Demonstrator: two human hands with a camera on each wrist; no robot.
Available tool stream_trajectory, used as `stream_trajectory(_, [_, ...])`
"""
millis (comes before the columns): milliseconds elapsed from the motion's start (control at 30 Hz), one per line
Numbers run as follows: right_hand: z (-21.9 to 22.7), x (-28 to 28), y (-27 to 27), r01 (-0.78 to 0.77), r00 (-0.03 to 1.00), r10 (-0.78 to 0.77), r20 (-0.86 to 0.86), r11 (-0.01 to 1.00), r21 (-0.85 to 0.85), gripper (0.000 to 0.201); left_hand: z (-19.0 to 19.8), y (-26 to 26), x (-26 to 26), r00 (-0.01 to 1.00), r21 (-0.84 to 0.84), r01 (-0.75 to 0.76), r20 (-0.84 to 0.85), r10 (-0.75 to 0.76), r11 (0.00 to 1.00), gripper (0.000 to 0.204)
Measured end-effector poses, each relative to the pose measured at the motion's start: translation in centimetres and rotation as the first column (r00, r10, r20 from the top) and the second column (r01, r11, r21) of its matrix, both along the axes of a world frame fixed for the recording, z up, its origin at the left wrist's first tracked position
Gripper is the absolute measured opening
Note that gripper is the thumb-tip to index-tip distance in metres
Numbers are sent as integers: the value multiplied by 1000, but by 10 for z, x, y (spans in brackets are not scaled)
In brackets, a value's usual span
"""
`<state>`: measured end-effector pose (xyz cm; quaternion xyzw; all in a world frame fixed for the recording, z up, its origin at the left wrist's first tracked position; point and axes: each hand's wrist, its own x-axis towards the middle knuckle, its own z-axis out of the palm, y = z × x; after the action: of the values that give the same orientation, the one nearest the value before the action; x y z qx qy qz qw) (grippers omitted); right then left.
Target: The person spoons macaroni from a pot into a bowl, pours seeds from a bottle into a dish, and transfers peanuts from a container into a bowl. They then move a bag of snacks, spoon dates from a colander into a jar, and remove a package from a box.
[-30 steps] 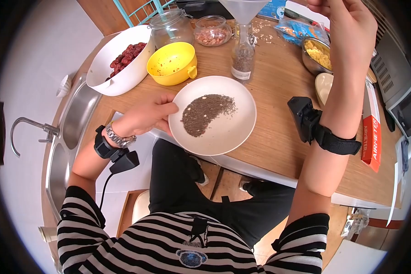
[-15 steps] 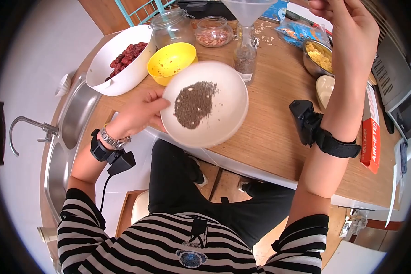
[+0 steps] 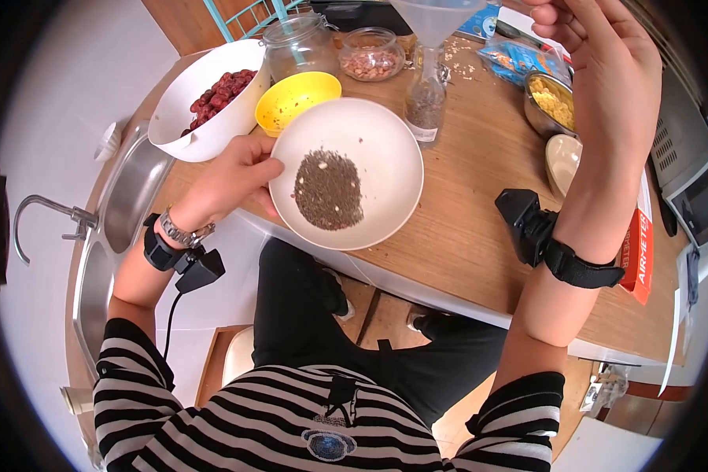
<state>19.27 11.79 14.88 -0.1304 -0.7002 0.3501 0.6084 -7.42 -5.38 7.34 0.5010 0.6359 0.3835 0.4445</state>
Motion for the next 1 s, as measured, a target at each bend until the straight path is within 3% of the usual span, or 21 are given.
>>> stream_trajectory(100, [1, -4, -9, -52, 997, 52, 64, 999, -3, 23, 1, 3, 0, 999, -69, 15, 40, -12, 997, 27])
stream_trajectory(167, [2, -8, -16, -86, 990, 86, 110, 996, -7, 23, 1, 4, 0, 974, -93, -50, 214, 69, 994, 27])
stream_trajectory(267, [-1, -24, -36, -106, 982, 111, 150, 993, -43, 22, -2, 5, -10, 941, -119, -56, 327, 92, 991, 28])
stream_trajectory(367, [-3, -37, -58, -105, 949, 133, 288, 988, -110, 20, 1, 3, -14, 913, -85, -106, 386, 131, 991, 27])
stream_trajectory(467, [-12, -48, -63, -139, 915, 126, 384, 990, 7, 16, 4, 1, -24, 892, 12, -97, 445, 82, 995, 23])
stream_trajectory(500, [-14, -51, -64, -144, 914, 130, 385, 989, 9, 16, 7, 0, -24, 891, 14, -103, 447, 85, 995, 23])
stream_trajectory(600, [-19, -57, -65, 13, 855, -108, 508, 982, 186, 14, 17, -3, -25, 903, 66, -113, 422, 75, 991, 22])
stream_trajectory(633, [-21, -60, -64, 10, 854, -106, 509, 982, 188, 14, 19, -3, -25, 910, 103, -140, 406, 86, 985, 22])
stream_trajectory(700, [-26, -65, -63, 44, 865, -209, 456, 937, 346, 11, 23, -4, -25, 914, 141, -170, 393, 102, 975, 22])
stream_trajectory(1000, [-33, -74, -62, 76, 818, -289, 498, 911, 405, 8, 31, 1, -27, 943, 247, -217, 301, 138, 944, 30])
